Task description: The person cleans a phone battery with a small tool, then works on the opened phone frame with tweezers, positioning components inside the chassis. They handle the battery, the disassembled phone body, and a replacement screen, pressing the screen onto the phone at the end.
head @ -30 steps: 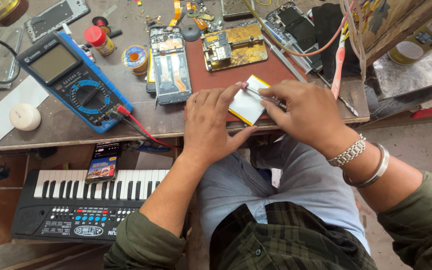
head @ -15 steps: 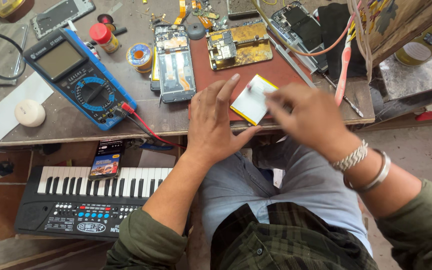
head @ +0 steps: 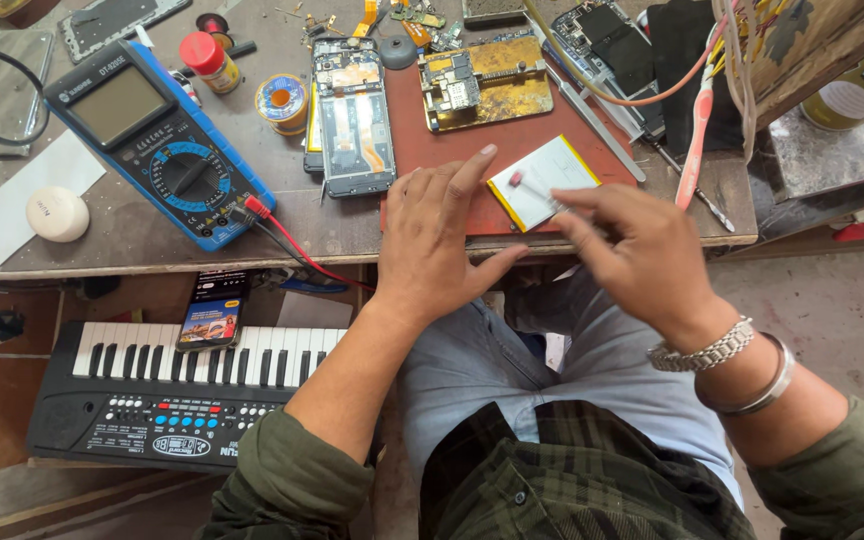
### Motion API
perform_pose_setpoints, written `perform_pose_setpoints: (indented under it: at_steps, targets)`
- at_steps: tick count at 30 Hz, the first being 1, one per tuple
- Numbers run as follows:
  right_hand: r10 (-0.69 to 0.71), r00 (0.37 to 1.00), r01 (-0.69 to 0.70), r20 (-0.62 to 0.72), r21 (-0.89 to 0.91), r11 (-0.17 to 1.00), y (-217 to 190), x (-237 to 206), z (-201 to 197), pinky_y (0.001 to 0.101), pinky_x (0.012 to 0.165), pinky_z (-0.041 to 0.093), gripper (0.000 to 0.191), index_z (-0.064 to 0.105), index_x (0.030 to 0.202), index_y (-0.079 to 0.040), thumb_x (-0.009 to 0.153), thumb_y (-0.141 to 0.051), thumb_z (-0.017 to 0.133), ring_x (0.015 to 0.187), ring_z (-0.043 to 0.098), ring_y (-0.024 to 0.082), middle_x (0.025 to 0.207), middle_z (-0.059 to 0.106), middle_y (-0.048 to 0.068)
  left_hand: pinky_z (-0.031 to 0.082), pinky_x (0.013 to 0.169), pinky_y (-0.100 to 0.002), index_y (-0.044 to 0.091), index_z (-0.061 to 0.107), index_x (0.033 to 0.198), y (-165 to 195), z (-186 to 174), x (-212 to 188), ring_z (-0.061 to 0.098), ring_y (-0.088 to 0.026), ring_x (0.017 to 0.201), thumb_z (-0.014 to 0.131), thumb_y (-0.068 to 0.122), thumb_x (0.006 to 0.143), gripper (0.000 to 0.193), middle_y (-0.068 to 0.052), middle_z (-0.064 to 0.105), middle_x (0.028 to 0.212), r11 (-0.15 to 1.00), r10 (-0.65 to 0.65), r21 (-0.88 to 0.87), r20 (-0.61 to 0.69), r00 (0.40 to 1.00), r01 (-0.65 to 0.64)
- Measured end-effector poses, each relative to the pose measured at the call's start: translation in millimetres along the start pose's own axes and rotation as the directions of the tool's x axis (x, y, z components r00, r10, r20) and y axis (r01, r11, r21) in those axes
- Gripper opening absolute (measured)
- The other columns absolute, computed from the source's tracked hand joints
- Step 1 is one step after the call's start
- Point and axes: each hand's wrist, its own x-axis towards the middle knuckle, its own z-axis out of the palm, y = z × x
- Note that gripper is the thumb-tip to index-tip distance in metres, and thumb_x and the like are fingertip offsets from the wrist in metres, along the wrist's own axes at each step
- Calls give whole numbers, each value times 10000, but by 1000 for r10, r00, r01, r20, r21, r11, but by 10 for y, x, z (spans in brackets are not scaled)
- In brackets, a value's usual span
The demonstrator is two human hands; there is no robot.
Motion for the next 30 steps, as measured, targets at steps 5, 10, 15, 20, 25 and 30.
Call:
perform_pose_setpoints:
  at_steps: [5, 10, 15, 20, 25, 30]
  targets:
    - [-94, 996, 93, -4, -109, 990, 48, -20, -66, 344, 684, 543, 223, 775, 1151, -146, 964, -257, 727, 818, 724, 248, 972, 753, 88, 363, 1143, -526, 141, 355, 1579, 14, 14, 21, 549, -301, 1190, 834, 500, 841, 950, -72, 608, 1258, 1000, 15, -13, 12, 1000, -15]
    - [-125, 990, 136, 69, -180, 974, 84, 16, -153, 366, 663, 537, 243, 779, 1156, -164, 961, -294, 713, 820, 718, 273, 997, 760, 83, 362, 1143, -549, 116, 376, 1568, 84, 95, 41, 557, -289, 1150, 825, 477, 870, 906, -57, 620, 1179, 999, -33, 3, -25, 999, 33]
    - [-108, 975, 149, 196, -210, 966, 213, 197, -297, 389, 684, 526, 294, 738, 1185, -157, 938, -316, 718, 816, 708, 278, 964, 733, 88, 366, 1142, -533, 119, 389, 1547, 124, 115, 39, 573, -284, 1137, 810, 361, 865, 837, -55, 636, 1178, 1000, -13, -21, -70, 997, 11]
    - [-358, 866, 435, 349, -173, 884, 294, 375, -372, 412, 711, 508, 255, 753, 1157, -210, 914, -265, 695, 825, 657, 293, 849, 653, 68, 406, 1096, -466, 115, 407, 1542, 15, 30, 64, 593, -282, 1105, 788, 262, 831, 820, -71, 614, 1068, 993, -12, -115, 18, 1000, 14]
    - [-455, 849, 516, 269, -236, 823, 334, 601, -269, 426, 754, 517, 273, 747, 1206, -229, 947, -196, 670, 873, 658, 285, 924, 656, 56, 400, 1134, -478, 103, 362, 1563, -32, -16, 78, 582, -288, 1116, 747, 200, 813, 848, -79, 636, 1159, 983, 49, -178, 5, 999, -47]
    - [-468, 795, 563, 386, -182, 806, 358, 588, -227, 427, 701, 509, 276, 775, 1160, -255, 893, -228, 710, 777, 659, 272, 776, 622, 42, 414, 1162, -461, 122, 325, 1610, -9, -8, 75, 581, -283, 1148, 713, 162, 881, 827, -76, 615, 1153, 988, 3, -154, -7, 1000, -4]
